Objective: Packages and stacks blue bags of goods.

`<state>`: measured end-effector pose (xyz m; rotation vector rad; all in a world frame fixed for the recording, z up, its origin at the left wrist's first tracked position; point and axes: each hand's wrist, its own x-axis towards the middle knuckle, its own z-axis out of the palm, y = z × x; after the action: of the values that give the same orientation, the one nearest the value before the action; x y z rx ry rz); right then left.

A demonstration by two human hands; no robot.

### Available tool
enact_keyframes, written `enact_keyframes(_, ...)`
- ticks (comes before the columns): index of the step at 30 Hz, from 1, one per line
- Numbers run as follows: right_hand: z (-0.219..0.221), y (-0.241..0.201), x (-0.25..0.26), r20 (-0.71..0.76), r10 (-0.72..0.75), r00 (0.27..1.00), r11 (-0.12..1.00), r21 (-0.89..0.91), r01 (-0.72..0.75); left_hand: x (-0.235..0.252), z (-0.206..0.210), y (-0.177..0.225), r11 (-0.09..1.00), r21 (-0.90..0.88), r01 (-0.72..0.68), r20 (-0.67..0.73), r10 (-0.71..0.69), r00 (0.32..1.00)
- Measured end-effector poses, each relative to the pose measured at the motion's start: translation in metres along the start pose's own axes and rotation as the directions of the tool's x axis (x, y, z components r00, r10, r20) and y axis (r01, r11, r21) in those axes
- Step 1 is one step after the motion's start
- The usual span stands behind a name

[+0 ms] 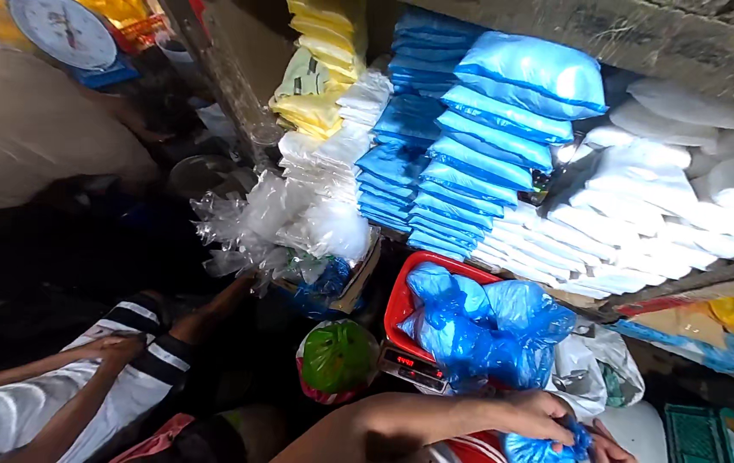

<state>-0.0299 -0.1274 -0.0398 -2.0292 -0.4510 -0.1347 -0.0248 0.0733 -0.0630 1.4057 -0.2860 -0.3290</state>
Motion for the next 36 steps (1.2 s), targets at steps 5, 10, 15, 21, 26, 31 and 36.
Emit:
enact_keyframes(5,0.005,-0.047,0.024,0.332,-0.108,0.937,0.8,0.589,-0.117,-0.015,-0.05,0.073,0.975,-0.162,-0.153,-0.286,0.102,0.953)
enact_keyframes(10,0.07,-0.08,0.036,0.191,-0.119,0.974,0.88,0.474,0.014,-0.026,-0.092,0.118,0.956,-0.192,-0.221,-0.566,0.076,0.821)
enact_keyframes(15,0.127,-0.114,0.078,0.082,-0.178,0.981,0.828,0.55,0.104,-0.046,-0.124,0.147,0.961,-0.142,-0.239,-0.729,0.062,0.682)
enact_keyframes(21,0.168,-0.14,0.117,0.159,0.038,0.987,0.541,0.827,-0.154,-0.098,-0.158,0.156,0.924,-0.017,-0.383,-0.673,0.272,0.688)
enact_keyframes(26,0.196,-0.168,0.136,0.275,0.076,0.958,0.376,0.882,-0.283,-0.141,-0.176,0.121,0.924,0.18,-0.336,-0.568,0.377,0.732)
enact_keyframes(31,0.227,-0.183,0.144,0.292,0.06,0.955,0.388,0.874,-0.292,-0.149,-0.172,0.111,0.877,0.243,-0.414,-0.733,0.446,0.513)
enact_keyframes(36,0.233,-0.184,0.152,0.377,0.003,0.926,0.471,0.817,-0.334,-0.162,-0.184,0.108,0.894,0.247,-0.374,-0.817,0.4,0.415)
